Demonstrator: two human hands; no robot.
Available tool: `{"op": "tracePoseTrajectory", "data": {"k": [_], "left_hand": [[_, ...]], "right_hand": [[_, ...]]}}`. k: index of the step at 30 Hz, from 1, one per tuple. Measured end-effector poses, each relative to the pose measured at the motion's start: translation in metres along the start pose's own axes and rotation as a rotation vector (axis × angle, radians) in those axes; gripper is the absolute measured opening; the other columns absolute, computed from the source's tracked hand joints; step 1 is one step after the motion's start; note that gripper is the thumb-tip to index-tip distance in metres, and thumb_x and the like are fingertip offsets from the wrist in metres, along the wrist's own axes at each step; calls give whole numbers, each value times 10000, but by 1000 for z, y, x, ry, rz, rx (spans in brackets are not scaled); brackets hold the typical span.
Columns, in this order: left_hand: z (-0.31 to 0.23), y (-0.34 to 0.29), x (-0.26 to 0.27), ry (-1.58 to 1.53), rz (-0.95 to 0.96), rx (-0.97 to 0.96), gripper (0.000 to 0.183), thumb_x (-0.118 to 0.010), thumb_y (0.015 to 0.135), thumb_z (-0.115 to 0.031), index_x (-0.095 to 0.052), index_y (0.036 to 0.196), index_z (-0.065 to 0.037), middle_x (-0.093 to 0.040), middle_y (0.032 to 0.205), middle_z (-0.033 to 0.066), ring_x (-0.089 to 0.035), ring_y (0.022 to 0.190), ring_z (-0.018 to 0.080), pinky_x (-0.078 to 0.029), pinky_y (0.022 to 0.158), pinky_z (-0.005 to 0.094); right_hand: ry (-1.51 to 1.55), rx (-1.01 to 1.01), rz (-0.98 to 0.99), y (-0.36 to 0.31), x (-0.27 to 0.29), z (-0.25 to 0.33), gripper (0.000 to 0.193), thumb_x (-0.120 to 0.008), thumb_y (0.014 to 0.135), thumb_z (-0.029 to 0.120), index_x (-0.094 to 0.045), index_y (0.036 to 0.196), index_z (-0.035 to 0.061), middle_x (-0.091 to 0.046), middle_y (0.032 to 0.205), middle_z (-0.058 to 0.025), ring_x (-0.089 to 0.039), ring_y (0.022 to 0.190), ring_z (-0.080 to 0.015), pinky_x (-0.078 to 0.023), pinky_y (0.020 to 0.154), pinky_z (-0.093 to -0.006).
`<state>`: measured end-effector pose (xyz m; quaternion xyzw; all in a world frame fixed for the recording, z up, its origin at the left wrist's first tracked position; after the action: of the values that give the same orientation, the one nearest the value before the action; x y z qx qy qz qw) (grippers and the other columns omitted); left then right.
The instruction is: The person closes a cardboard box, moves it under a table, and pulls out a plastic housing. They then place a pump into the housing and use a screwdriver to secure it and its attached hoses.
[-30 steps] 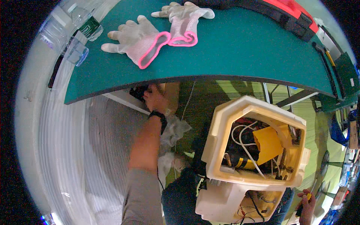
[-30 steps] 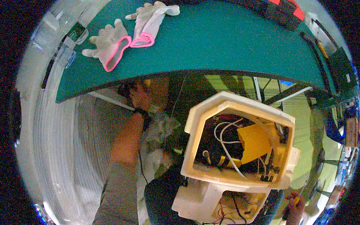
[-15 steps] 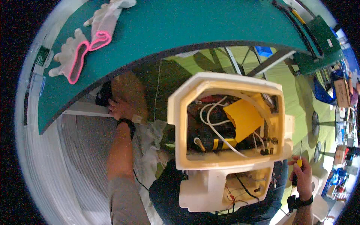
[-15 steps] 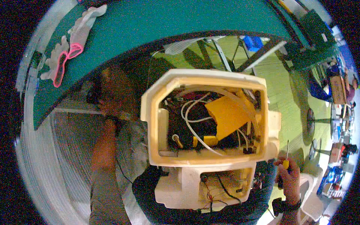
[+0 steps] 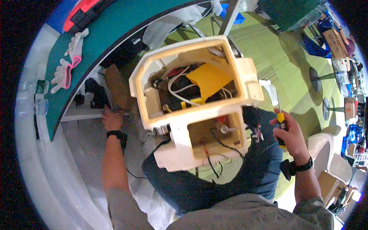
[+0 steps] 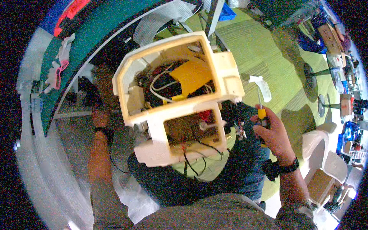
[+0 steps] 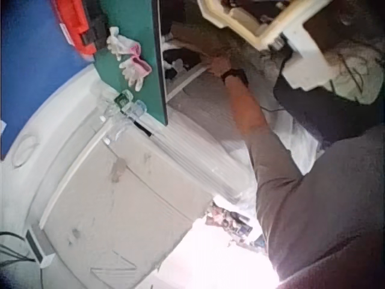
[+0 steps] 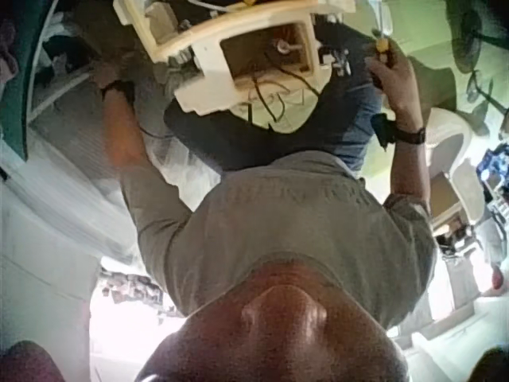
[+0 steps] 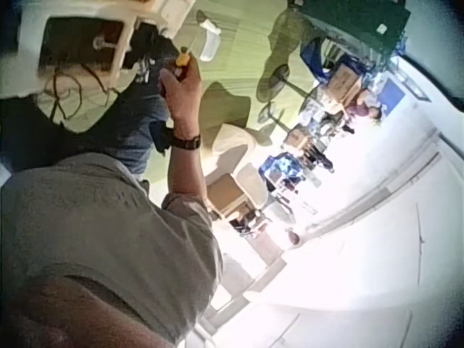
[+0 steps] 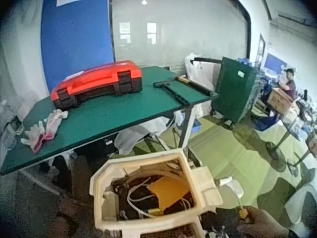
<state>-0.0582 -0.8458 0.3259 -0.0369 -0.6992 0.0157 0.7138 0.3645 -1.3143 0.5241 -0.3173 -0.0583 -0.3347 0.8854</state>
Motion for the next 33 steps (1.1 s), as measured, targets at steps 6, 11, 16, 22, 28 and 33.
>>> {"op": "tracePoseTrajectory", "data": {"k": [6, 11, 16, 22, 28, 33], "left_hand": [[70, -22, 22, -80, -219, -289, 843, -757, 831, -384, -354, 1488, -42, -467, 1431, 248, -460, 1299, 441, -392, 1078, 505], [-17, -166, 120, -633, -168, -276, 661, -740, 869, -258, -464, 1417, -10, -527, 1388, 201, -510, 1266, 353, -413, 1060, 432], [-81, -270, 145, -635, -116, -578, 553, -742, 858, -148, -526, 1348, -11, -575, 1293, 195, -556, 1198, 324, -433, 1032, 397], [-93, -300, 112, -664, -81, -577, 610, -774, 811, -220, -520, 1321, -4, -580, 1267, 233, -549, 1180, 393, -424, 1039, 437], [-50, -290, 118, -753, -116, -497, 552, -726, 855, -254, -537, 1310, -5, -568, 1307, 222, -525, 1235, 388, -415, 1055, 428], [47, -223, 78, -933, -175, -46, 510, -714, 877, -246, -558, 1299, -6, -619, 1225, 231, -599, 1137, 387, -471, 979, 433]], "right_hand": [[164, 48, 86, 3, -19, -26, 415, -655, 901, 77, -554, 1302, 39, -649, 947, -18, -579, 676, -74, -494, 613, -227], [328, -12, 52, 2, -19, -63, 291, -691, 908, 139, -609, 1166, 30, -631, 867, -1, -573, 643, -76, -462, 573, -226], [419, 69, 212, -7, -26, -85, 459, -646, 913, 103, -509, 1342, 12, -645, 1048, -56, -581, 704, -105, -500, 615, -252], [399, 6, 210, -15, -27, -100, 369, -667, 907, 90, -575, 1259, 30, -645, 897, -15, -559, 631, -94, -466, 564, -251], [345, 19, 138, -1, -26, -114, 419, -624, 916, 83, -550, 1326, 35, -674, 956, -42, -563, 621, -80, -469, 525, -220], [297, -46, 119, 0, -34, -83, 396, -614, 925, 88, -555, 1313, 39, -673, 940, -45, -565, 619, -72, -475, 521, -209]]}}
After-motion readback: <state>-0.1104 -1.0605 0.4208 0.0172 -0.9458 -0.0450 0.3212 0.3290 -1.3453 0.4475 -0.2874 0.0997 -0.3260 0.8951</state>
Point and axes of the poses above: each hand's wrist, its own y-axis towards the middle knuckle, its own x-axis out of the back of the hand, z = x × y, the point moved 2 cm from there along y, towards the middle knuckle
